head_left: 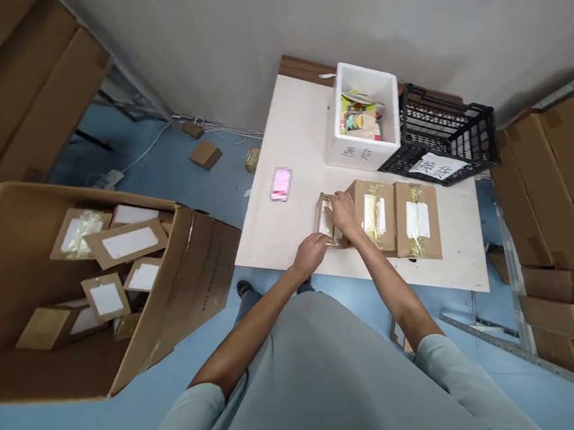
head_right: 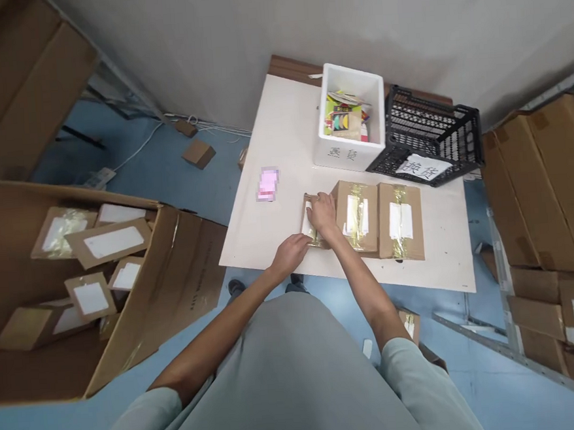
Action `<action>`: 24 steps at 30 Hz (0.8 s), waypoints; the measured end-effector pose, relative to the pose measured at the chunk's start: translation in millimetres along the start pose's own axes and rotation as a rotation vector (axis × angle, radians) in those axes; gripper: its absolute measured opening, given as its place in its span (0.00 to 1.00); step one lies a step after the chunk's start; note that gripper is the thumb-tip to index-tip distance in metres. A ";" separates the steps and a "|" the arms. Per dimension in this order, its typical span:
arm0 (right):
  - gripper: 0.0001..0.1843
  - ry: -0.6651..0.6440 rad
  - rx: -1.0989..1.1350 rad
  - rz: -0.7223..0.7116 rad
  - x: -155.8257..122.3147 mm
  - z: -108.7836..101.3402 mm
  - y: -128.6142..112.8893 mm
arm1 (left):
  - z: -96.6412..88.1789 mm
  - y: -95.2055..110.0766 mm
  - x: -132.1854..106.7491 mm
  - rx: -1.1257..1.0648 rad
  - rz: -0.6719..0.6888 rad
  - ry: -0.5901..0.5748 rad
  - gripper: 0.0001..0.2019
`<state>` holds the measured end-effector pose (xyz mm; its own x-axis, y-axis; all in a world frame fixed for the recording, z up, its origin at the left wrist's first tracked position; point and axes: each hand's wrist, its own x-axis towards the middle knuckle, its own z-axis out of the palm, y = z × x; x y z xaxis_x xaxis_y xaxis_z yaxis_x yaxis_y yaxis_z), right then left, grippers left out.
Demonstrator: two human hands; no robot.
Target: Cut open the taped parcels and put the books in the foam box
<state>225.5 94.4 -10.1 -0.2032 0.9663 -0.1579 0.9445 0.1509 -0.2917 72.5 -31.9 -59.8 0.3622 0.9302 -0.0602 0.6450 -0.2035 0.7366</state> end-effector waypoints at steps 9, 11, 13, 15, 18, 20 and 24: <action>0.25 -0.176 0.146 -0.255 6.1 65.9 -175.9 | -102.5 -135.1 -159.8 -0.065 -0.369 0.293 0.15; 0.24 -0.254 0.144 -0.263 -7.0 86.1 -218.2 | -121.3 -159.6 -200.1 -0.093 -0.455 0.323 0.15; 0.24 -0.349 0.129 -0.247 -24.0 105.2 -255.3 | -137.1 -180.6 -234.9 -0.130 -0.503 0.331 0.15; 0.24 -0.435 0.121 -0.222 -42.5 121.9 -283.9 | -149.6 -198.6 -261.4 -0.170 -0.525 0.333 0.15; 0.24 -0.506 0.121 -0.160 -70.8 139.7 -306.6 | -161.9 -219.7 -282.1 -0.222 -0.524 0.304 0.15; 0.24 -0.511 0.145 -0.088 -90.3 146.3 -307.9 | -166.3 -229.2 -282.7 -0.249 -0.490 0.238 0.15; 0.23 -0.437 0.303 0.142 -133.1 148.8 -282.4 | -166.2 -234.2 -255.6 -0.270 -0.385 0.052 0.15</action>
<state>-52.6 -107.9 -47.1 -0.2285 0.7865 -0.5738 0.8671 -0.1036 -0.4873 -283.0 -171.2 -105.0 0.0923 0.9379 -0.3345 0.5253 0.2395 0.8165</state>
